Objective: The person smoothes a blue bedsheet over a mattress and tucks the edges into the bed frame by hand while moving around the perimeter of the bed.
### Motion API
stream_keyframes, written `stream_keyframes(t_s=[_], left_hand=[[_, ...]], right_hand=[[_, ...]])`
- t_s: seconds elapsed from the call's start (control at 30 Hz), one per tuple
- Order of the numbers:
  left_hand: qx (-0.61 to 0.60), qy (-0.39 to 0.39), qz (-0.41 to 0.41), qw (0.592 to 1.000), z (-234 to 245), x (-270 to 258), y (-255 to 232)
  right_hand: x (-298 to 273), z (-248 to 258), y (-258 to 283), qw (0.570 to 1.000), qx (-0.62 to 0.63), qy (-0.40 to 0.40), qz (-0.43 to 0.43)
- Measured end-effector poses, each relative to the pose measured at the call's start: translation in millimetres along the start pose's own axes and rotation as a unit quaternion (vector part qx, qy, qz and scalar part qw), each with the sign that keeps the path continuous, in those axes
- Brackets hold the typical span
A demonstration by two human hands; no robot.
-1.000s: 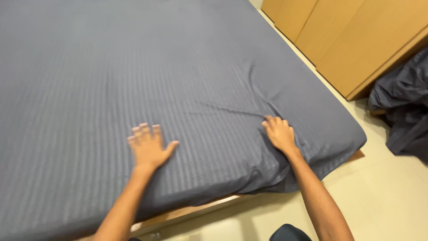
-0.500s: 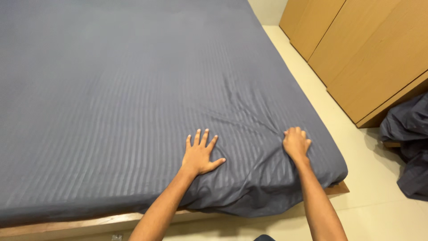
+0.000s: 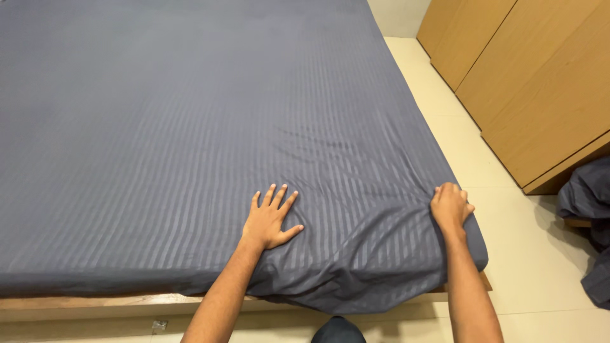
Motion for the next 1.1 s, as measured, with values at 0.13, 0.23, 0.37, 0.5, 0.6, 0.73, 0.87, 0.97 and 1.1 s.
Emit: stream_keyframes(t_s=[0.13,0.23,0.37,0.5,0.6,0.73,0.87,0.97,1.1], left_hand=[[-0.003,0.002,0.002,1.0,-1.3,-0.8,0.7],[0.003,-0.013,-0.001,1.0,1.2,0.8,2.8],[-0.015,-0.044,-0.008,0.999,-2.2,-1.8,2.6],[-0.023,-0.049,-0.01,0.998,-3.4,-2.9,6.5],[-0.023,-0.048,-0.01,0.999,-2.9,-1.7,5.6],[-0.025,-0.037,-0.006,0.999,-3.0,-0.5,6.0],[-0.03,-0.036,-0.003,0.999,-5.3,-1.6,7.9],[-0.032,-0.037,-0.001,0.999,-4.9,-3.0,9.3],[-0.027,-0.039,-0.005,0.999,-10.3,-3.0,8.9]], right_hand=[[0.7,20.8,-3.5,0.99,0.07,-0.074,-0.094],[13.0,9.3,-12.5,0.982,0.062,-0.018,-0.177],[34.8,9.8,-37.8,0.983,0.071,-0.018,-0.168],[34.8,25.2,-58.7,0.98,0.148,-0.057,-0.116],[11.2,24.1,-84.9,0.97,0.152,0.075,-0.172],[-36.2,43.1,-111.9,0.992,0.047,-0.011,-0.116],[-54.6,54.5,-117.3,0.975,0.09,-0.05,-0.198],[-93.1,76.3,-93.4,0.956,0.198,-0.168,-0.134],[-227.1,94.9,-17.5,0.945,0.171,-0.278,0.027]])
Point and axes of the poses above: each hand's wrist, its own x-axis towards the middle knuckle, its own z-axis out of the back of the hand, y = z × x, the point moved 4 cm from there along x, towards the middle knuckle, and after that the axes turned 13 degrees about -z, right-handed, at the moved point
